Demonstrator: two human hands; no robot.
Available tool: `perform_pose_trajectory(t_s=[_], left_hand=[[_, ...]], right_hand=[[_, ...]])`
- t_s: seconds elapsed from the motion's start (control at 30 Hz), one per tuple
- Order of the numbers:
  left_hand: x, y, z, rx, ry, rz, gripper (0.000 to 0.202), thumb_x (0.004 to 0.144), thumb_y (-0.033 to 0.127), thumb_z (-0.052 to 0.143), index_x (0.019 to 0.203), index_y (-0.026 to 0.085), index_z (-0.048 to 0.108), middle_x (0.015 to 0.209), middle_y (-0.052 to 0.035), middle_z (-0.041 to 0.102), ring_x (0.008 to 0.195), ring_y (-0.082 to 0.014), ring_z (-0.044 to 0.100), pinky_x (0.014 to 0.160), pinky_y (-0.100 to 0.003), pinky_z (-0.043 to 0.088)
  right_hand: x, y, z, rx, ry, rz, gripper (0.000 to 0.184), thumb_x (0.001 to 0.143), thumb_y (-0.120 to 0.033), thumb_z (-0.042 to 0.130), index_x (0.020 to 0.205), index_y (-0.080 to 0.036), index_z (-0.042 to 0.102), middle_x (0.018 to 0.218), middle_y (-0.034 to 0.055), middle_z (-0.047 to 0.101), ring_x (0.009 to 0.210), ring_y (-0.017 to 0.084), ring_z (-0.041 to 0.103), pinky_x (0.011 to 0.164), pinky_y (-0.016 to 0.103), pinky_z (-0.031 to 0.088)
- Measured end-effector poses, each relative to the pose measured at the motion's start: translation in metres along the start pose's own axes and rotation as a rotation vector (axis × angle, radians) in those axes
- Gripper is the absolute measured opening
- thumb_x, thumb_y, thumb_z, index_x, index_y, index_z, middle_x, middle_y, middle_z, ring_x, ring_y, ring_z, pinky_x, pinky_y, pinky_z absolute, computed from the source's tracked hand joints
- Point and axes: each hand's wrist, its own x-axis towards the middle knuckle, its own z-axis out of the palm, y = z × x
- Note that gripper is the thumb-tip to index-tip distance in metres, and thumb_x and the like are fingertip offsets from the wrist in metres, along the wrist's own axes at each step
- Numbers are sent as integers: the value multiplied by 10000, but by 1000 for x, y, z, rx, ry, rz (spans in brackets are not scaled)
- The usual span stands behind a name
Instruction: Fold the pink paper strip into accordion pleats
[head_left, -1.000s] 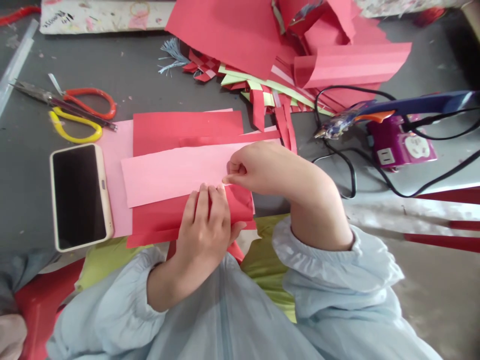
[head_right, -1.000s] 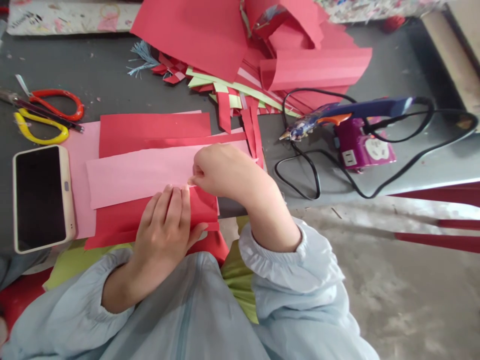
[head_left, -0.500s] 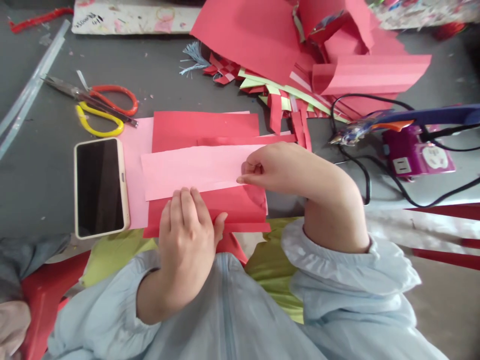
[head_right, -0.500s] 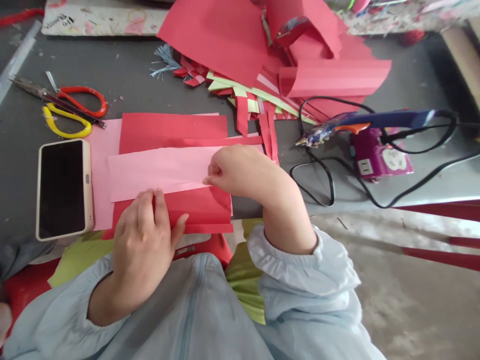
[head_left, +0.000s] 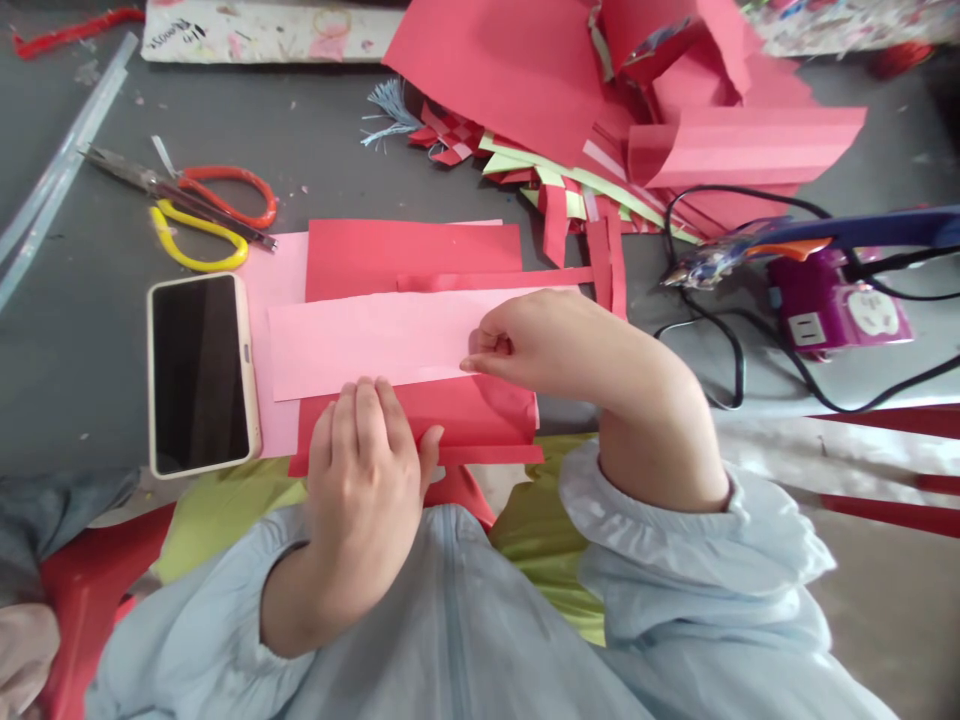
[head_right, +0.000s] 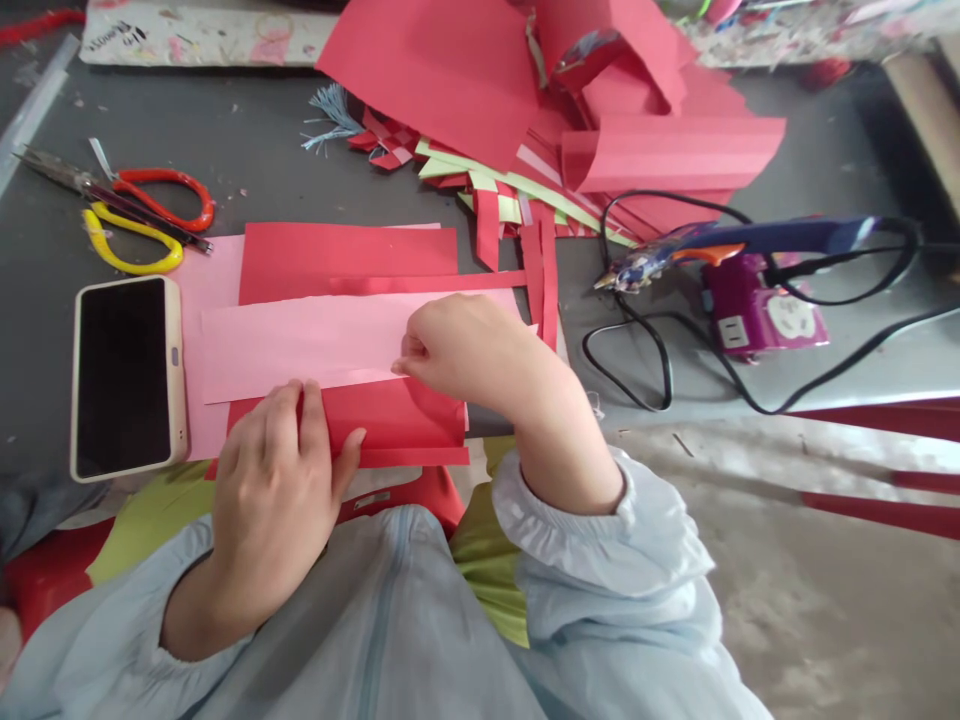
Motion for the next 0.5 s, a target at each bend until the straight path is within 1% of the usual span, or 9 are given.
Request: perform_pose_trajectory(t_s=[0.07, 0.17, 0.27, 0.37, 0.5], left_hand=[[2, 2, 1, 7, 9, 44, 526, 963, 379, 515, 1296, -25, 565, 1220, -260, 649, 1132, -357, 640, 970, -461, 505], [8, 5, 2, 56, 34, 137, 504, 961, 357, 521, 1244, -54, 597, 1180, -241, 674, 1090, -340, 653, 961, -431, 510], [14, 7, 4, 80, 78, 233, 474, 965, 352, 520, 1232, -27, 623, 1147, -201, 700, 1044, -310, 667, 928, -396, 524], [18, 7, 6, 102, 68, 271, 467, 976, 375, 497, 1239, 13, 633, 1108, -172, 715, 982, -288, 673, 868, -384, 537], [21, 7, 6, 104, 50, 282, 498, 986, 416, 465, 1235, 17, 629, 1060, -178, 711, 938, -284, 662, 822, -387, 537]], right_hand=[[0, -3, 1, -5, 15, -3, 219, 844, -270, 531, 681, -202, 662, 753, 13, 710, 701, 149, 560, 629, 284, 333], [0, -5, 2, -7, 26, -1, 230, 850, -262, 526, 673, -199, 659, 739, 13, 706, 697, 149, 562, 630, 285, 337], [0, -2, 3, 4, 36, -7, 231, 857, -276, 535, 692, -200, 677, 753, 18, 712, 714, 157, 578, 636, 289, 350], [-3, 8, 2, 11, 45, -15, 209, 864, -310, 561, 772, -206, 717, 821, 23, 738, 773, 176, 616, 660, 292, 374], [-11, 26, 0, 8, 28, -5, 205, 870, -358, 590, 857, -220, 740, 863, 8, 748, 775, 174, 634, 659, 285, 388]])
